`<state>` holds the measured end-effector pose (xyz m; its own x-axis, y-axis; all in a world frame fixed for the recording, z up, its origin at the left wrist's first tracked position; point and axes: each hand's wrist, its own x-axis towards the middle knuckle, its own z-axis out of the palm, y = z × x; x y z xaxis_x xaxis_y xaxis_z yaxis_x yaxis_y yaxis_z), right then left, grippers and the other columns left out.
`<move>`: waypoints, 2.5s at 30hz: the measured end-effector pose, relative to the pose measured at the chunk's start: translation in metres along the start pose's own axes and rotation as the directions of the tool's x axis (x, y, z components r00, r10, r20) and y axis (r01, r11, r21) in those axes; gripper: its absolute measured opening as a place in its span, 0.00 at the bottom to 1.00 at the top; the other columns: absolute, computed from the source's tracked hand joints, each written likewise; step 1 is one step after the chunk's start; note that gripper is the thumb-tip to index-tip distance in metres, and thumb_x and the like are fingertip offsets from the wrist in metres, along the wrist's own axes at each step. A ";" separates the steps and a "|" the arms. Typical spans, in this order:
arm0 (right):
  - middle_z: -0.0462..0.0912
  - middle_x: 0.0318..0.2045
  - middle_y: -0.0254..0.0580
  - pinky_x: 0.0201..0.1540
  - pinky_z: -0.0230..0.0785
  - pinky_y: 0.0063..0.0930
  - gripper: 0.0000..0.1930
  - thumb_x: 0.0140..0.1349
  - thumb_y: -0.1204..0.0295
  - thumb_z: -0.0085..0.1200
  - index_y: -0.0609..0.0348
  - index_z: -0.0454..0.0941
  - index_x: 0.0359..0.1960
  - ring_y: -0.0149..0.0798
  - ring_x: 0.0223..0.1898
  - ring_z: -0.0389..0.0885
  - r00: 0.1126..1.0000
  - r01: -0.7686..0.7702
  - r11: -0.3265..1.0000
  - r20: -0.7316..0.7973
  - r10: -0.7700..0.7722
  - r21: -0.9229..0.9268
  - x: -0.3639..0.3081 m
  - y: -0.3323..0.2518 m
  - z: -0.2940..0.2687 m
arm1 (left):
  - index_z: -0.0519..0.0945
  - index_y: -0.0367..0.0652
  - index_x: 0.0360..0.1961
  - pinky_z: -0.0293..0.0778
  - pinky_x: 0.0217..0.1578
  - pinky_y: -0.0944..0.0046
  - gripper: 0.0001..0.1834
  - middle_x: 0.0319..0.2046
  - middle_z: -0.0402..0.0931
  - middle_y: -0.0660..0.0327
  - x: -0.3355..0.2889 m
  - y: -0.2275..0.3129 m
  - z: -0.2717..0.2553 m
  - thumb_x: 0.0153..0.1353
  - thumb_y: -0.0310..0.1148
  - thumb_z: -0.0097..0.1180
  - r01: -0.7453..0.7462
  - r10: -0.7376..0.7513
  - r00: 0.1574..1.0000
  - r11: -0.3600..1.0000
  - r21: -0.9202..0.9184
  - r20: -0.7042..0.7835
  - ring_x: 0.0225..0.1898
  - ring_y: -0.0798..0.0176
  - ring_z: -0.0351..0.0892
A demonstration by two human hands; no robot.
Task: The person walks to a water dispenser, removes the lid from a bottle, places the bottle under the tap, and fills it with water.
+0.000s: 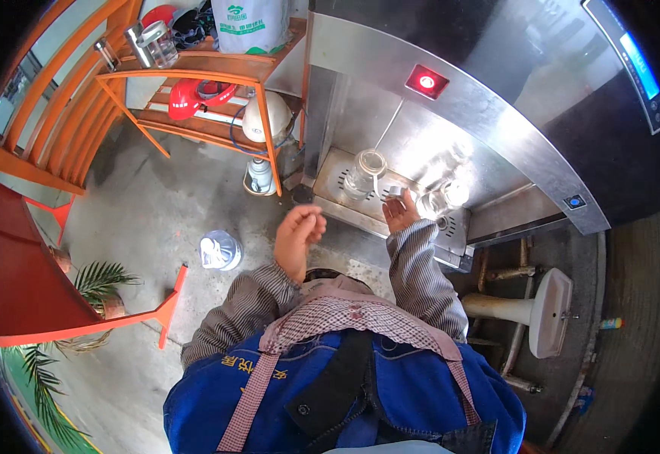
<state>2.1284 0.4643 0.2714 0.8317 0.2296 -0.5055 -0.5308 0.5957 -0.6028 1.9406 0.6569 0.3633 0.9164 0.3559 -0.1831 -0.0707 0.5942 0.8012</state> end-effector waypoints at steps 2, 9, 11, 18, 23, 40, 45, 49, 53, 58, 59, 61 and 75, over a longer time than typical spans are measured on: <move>0.74 0.27 0.31 0.43 0.61 0.30 0.12 0.54 0.58 0.54 0.50 0.70 0.32 0.31 0.35 0.71 1.000 0.002 1.000 -0.013 -0.002 0.010 0.002 0.000 -0.002 | 0.71 0.39 0.42 0.66 0.33 0.74 0.11 0.32 0.74 0.63 0.013 0.021 0.012 0.59 0.29 0.44 -0.257 0.260 0.965 0.937 0.237 0.019 0.32 0.73 0.71; 0.74 0.26 0.32 0.40 0.62 0.31 0.12 0.55 0.59 0.53 0.51 0.69 0.32 0.32 0.31 0.71 0.998 -0.008 1.000 -0.057 0.009 0.027 -0.001 -0.001 0.003 | 0.69 0.40 0.48 0.62 0.48 0.60 0.21 0.44 0.70 0.53 0.039 0.097 0.056 0.50 0.28 0.51 -0.703 0.654 0.546 0.019 0.711 0.523 0.45 0.55 0.69; 0.74 0.26 0.32 0.40 0.63 0.31 0.12 0.55 0.59 0.53 0.51 0.69 0.33 0.32 0.31 0.71 0.999 0.005 0.999 -0.050 -0.004 0.033 -0.001 -0.002 0.005 | 0.68 0.43 0.50 0.56 0.53 0.55 0.25 0.50 0.65 0.56 0.043 0.107 0.070 0.46 0.31 0.54 -0.674 0.611 0.434 -0.267 0.689 0.662 0.52 0.52 0.62; 0.76 0.27 0.35 0.42 0.63 0.31 0.15 0.53 0.55 0.54 0.53 0.71 0.31 0.33 0.33 0.73 1.000 0.015 1.000 -0.002 -0.015 -0.016 0.000 -0.003 0.004 | 0.67 0.46 0.53 0.44 0.56 0.45 0.30 0.58 0.57 0.64 0.059 0.121 0.105 0.46 0.39 0.56 -0.574 0.490 0.397 -0.527 0.626 0.776 0.60 0.53 0.50; 0.74 0.26 0.33 0.39 0.63 0.32 0.13 0.54 0.59 0.54 0.51 0.67 0.33 0.33 0.31 0.72 0.999 0.020 1.000 -0.043 -0.020 0.006 -0.003 -0.002 0.006 | 0.65 0.54 0.55 0.42 0.54 0.36 0.35 0.60 0.53 0.69 0.070 0.113 0.119 0.42 0.46 0.58 -0.585 0.379 0.408 -0.590 0.556 0.831 0.62 0.50 0.45; 0.73 0.27 0.36 0.31 0.63 0.22 0.14 0.56 0.60 0.51 0.54 0.66 0.36 0.29 0.29 0.72 0.979 0.171 0.953 -0.063 -0.192 -0.250 0.009 -0.012 0.018 | 0.58 0.35 0.57 0.41 0.55 0.39 0.34 0.56 0.60 0.53 0.103 0.126 0.109 0.49 0.37 0.50 -0.650 0.686 0.213 -0.432 0.625 0.695 0.58 0.37 0.48; 0.71 0.28 0.34 0.25 0.60 0.16 0.23 0.57 0.66 0.48 0.59 0.58 0.53 0.25 0.27 0.70 0.933 0.353 0.791 0.125 -0.337 -0.499 0.024 -0.014 0.028 | 0.61 0.34 0.53 0.40 0.56 0.45 0.29 0.55 0.59 0.48 0.107 0.079 0.044 0.48 0.31 0.49 -0.665 0.777 0.295 -0.251 0.703 0.556 0.58 0.40 0.50; 0.71 0.31 0.40 0.34 0.65 0.23 0.39 0.52 0.67 0.56 0.54 0.44 0.62 0.34 0.31 0.72 0.858 0.468 0.505 0.235 -0.458 -0.725 0.038 -0.017 0.034 | 0.65 0.36 0.51 0.42 0.56 0.50 0.27 0.55 0.60 0.52 0.102 0.019 0.005 0.47 0.31 0.51 -0.634 0.669 0.575 0.001 0.773 0.471 0.58 0.47 0.51; 0.67 0.42 0.53 0.47 0.63 0.36 0.41 0.39 0.65 0.64 0.51 0.57 0.58 0.50 0.42 0.70 0.734 0.467 -0.321 0.564 -0.378 -0.824 0.042 -0.029 0.055 | 0.60 0.36 0.55 0.54 0.55 0.56 0.34 0.53 0.60 0.49 0.121 -0.040 -0.024 0.46 0.35 0.56 -0.571 0.398 0.799 0.266 0.776 0.451 0.55 0.49 0.58; 0.68 0.39 0.46 0.42 0.65 0.36 0.38 0.38 0.66 0.63 0.43 0.60 0.57 0.45 0.39 0.72 0.753 0.462 -0.663 0.656 -0.058 -0.589 0.047 -0.034 0.106 | 0.51 0.36 0.58 0.53 0.56 0.57 0.45 0.55 0.55 0.46 0.180 -0.091 -0.021 0.41 0.33 0.62 -0.444 0.187 0.894 0.500 0.744 0.408 0.56 0.47 0.56; 0.68 0.40 0.45 0.42 0.65 0.37 0.38 0.39 0.65 0.62 0.42 0.61 0.57 0.45 0.39 0.72 0.778 0.427 -0.752 0.628 0.022 -0.503 0.049 -0.034 0.113 | 0.49 0.36 0.59 0.53 0.56 0.58 0.48 0.55 0.54 0.45 0.192 -0.095 -0.017 0.38 0.32 0.64 -0.362 0.081 0.922 0.533 0.765 0.379 0.57 0.47 0.55; 0.68 0.40 0.45 0.42 0.65 0.38 0.35 0.43 0.60 0.59 0.42 0.60 0.56 0.44 0.40 0.71 0.832 0.395 -0.776 0.550 0.075 -0.493 0.046 -0.030 0.134 | 0.48 0.35 0.59 0.53 0.56 0.60 0.49 0.56 0.54 0.45 0.214 -0.099 -0.016 0.38 0.32 0.65 -0.385 0.093 0.911 0.540 0.748 0.402 0.58 0.48 0.54; 0.76 0.36 0.47 0.37 0.71 0.39 0.32 0.43 0.49 0.57 0.56 0.69 0.47 0.45 0.34 0.78 0.936 0.133 -0.861 0.348 -0.054 -0.491 0.036 -0.051 0.156 | 0.51 0.47 0.57 0.59 0.55 0.60 0.47 0.53 0.60 0.51 0.234 -0.075 0.006 0.36 0.34 0.67 -0.368 -0.112 0.870 0.499 0.785 0.480 0.55 0.52 0.62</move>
<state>2.2111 0.5620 0.3798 0.8637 0.4505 -0.2262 0.4876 -0.8603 0.1485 2.1623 0.6913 0.2642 0.9944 -0.1028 0.0239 -0.0634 -0.4005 0.9141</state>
